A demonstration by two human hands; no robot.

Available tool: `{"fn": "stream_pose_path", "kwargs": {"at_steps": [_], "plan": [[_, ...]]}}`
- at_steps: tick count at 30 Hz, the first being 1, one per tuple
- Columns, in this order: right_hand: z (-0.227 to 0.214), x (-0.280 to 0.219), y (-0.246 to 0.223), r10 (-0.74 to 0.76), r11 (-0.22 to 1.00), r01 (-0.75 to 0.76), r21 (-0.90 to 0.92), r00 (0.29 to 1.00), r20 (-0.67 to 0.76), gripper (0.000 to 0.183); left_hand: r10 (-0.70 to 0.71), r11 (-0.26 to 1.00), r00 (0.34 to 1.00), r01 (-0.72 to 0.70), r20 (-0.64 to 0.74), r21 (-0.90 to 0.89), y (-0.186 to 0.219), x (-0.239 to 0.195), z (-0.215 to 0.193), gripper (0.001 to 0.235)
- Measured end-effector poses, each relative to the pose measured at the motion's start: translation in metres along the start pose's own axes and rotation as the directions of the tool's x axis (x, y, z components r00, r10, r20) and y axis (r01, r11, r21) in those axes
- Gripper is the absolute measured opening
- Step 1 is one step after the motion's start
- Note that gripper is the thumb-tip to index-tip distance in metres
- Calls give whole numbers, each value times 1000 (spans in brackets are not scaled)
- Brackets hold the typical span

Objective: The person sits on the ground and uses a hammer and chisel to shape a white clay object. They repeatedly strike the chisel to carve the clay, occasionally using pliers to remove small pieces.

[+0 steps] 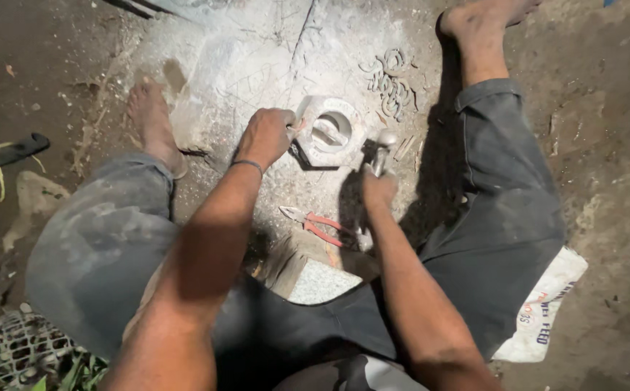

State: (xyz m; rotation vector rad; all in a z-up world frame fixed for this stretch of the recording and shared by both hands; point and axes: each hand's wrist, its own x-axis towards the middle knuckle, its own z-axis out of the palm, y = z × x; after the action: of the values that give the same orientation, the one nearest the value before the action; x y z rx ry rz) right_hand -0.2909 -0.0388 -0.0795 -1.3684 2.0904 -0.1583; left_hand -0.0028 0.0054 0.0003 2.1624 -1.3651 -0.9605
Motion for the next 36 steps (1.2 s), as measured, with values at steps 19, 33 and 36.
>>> {"fn": "stream_pose_path", "kwargs": {"at_steps": [19,33,36], "plan": [[-31,-72,-109,-448,888,389,245,850,276,39,-105,992,994,105,-3,-73,4,7,-10,7],[-25,-66,-111,-407,887,301,350,867,287,54,-101,991,995,102,20,-85,1,9,-9,17],[-46,-64,-102,-461,826,323,461,858,226,56,-90,988,996,93,27,-124,0,8,-3,11]]}}
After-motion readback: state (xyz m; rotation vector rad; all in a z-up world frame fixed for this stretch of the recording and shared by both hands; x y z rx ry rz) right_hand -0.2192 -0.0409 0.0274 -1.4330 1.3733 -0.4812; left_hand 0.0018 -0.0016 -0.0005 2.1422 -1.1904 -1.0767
